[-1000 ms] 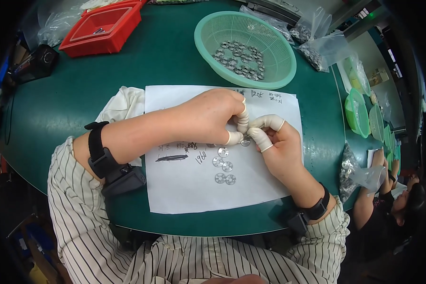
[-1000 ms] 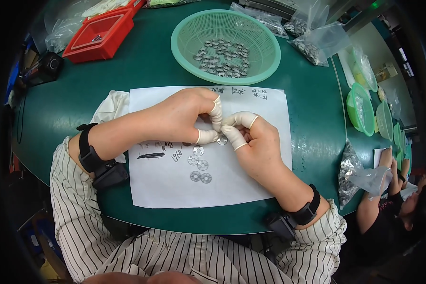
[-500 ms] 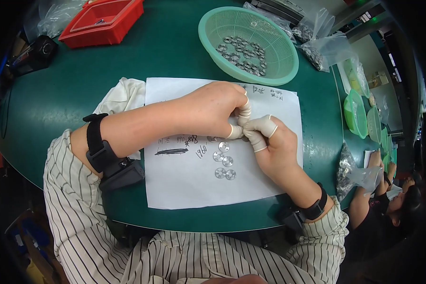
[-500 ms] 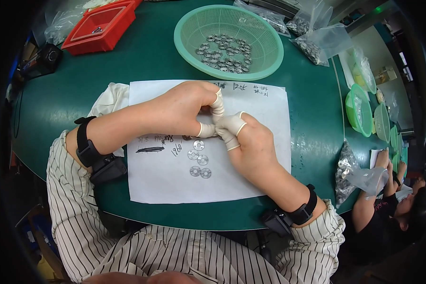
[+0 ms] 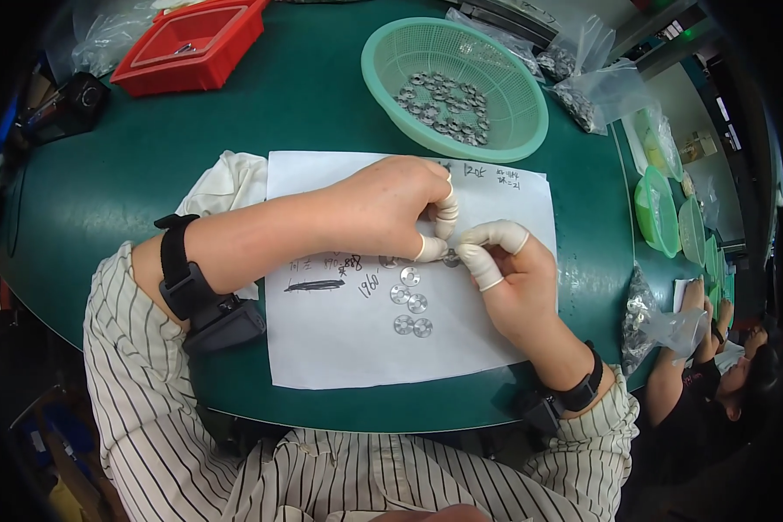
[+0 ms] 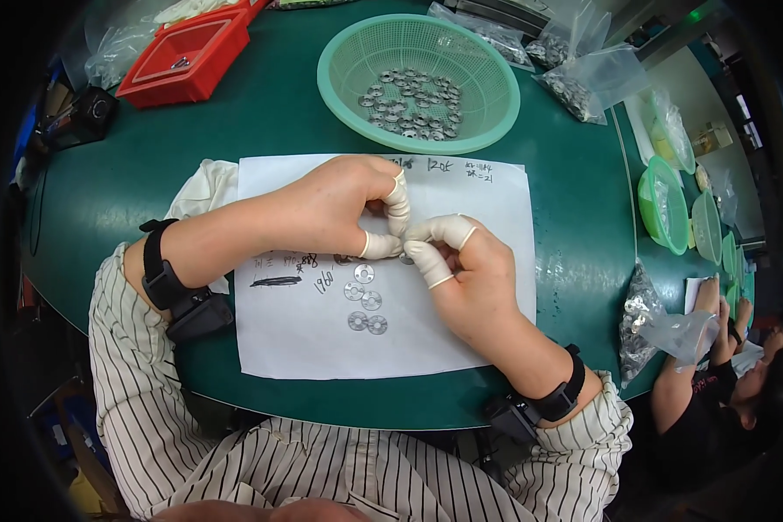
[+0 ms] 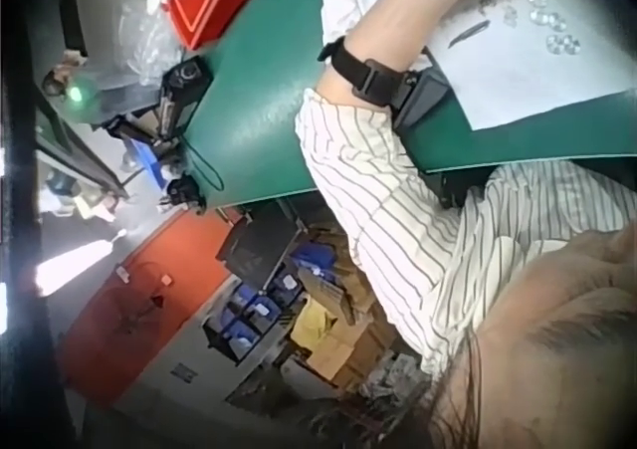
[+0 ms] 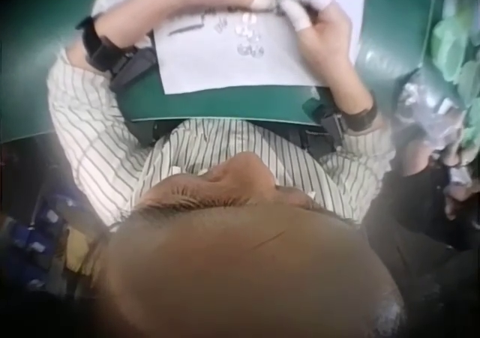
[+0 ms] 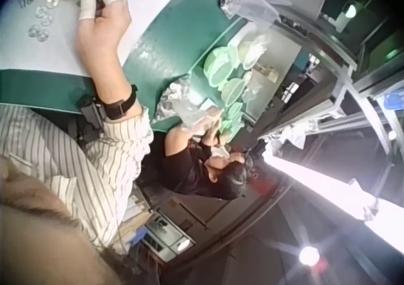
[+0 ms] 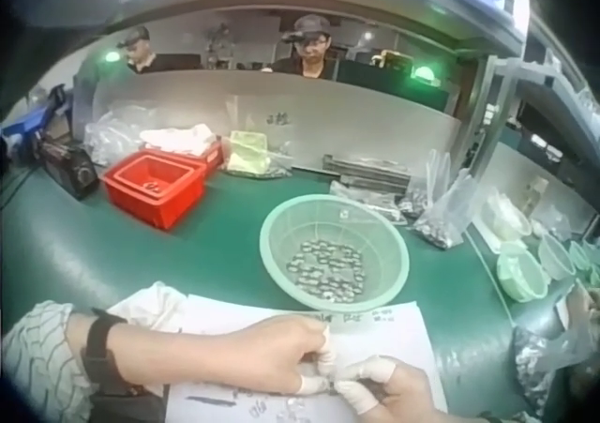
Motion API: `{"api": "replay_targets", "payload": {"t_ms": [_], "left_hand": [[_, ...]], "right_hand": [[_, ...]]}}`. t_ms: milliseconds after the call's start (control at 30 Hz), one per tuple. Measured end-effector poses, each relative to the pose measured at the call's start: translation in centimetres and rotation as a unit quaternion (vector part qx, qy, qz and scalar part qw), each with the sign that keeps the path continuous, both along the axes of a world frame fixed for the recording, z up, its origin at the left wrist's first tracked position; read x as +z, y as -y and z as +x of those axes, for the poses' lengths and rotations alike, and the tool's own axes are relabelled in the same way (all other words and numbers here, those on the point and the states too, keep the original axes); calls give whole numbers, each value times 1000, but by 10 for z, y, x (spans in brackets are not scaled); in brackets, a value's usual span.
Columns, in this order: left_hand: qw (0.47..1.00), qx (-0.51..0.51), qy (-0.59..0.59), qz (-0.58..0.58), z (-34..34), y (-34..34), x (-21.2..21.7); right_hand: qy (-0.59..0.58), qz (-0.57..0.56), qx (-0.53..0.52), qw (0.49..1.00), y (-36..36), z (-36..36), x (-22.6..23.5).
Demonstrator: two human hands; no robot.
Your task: The person picks up a metal disc and a small pin from the table, inserts the pin into the disc, and places the assembled unit into a green basket, repeating the process several times.
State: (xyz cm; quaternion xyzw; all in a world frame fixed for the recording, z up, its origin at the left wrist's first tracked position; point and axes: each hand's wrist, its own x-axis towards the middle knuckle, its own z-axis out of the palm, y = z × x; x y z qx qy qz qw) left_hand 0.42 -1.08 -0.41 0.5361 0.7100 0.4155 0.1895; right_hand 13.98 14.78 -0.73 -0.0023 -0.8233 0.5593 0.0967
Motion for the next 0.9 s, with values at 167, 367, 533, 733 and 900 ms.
{"api": "replay_targets", "payload": {"t_ms": [167,367,533,733,900], "left_hand": [[1000,-3,-6,3,-2,-1,-3],[1000,-1,-6,5,-1,1,-4],[1000,-4,-4,-5,-2,1,-2],[999,4,43,-9,-5,2,0],[999,-1,36,-5,-5,0,1]], "right_hand": [[28,52,20,998,-3,-3,-8],[31,81,24,996,-2,-2,-5],[-56,182,20,982,6,-5,-1],[-116,278,39,953,10,-7,3],[-96,268,44,958,6,-8,1]]}}
